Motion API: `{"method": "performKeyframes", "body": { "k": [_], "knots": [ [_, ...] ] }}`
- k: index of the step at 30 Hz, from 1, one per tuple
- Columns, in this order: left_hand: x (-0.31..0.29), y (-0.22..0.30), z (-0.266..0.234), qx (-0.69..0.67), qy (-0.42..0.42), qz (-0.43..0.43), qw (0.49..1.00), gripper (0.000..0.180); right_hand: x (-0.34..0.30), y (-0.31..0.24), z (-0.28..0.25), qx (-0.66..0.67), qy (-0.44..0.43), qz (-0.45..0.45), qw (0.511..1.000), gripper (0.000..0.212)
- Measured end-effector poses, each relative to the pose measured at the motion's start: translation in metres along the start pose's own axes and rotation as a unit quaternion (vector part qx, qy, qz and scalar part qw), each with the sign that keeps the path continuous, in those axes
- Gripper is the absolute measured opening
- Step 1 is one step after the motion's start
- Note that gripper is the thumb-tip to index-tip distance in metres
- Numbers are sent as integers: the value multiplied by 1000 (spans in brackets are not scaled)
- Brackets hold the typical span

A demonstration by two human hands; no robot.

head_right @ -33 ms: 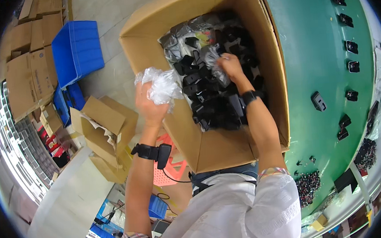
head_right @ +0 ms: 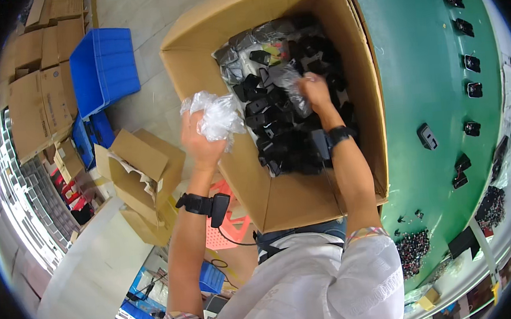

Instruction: Assemble electronic components into plastic housings at a factory workstation.

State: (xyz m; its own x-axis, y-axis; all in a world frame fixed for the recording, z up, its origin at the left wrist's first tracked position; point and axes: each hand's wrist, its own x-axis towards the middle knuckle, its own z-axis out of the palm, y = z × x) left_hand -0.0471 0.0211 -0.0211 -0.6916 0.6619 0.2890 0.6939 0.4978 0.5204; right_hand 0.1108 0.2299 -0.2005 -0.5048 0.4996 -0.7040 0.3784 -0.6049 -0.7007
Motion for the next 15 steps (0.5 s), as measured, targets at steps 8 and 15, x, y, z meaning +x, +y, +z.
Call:
{"method": "performKeyframes", "body": {
  "k": [8, 15],
  "knots": [
    [1, 0, -9, -2, -13, -9, 1000, 38, 1, -61, 124, -493, -6, -131, 860, 42],
    [3, -1, -7, 18, -37, 0, 999, 38, 58, -3, 169, -519, -38, -69, 851, 47]
  ]
}}
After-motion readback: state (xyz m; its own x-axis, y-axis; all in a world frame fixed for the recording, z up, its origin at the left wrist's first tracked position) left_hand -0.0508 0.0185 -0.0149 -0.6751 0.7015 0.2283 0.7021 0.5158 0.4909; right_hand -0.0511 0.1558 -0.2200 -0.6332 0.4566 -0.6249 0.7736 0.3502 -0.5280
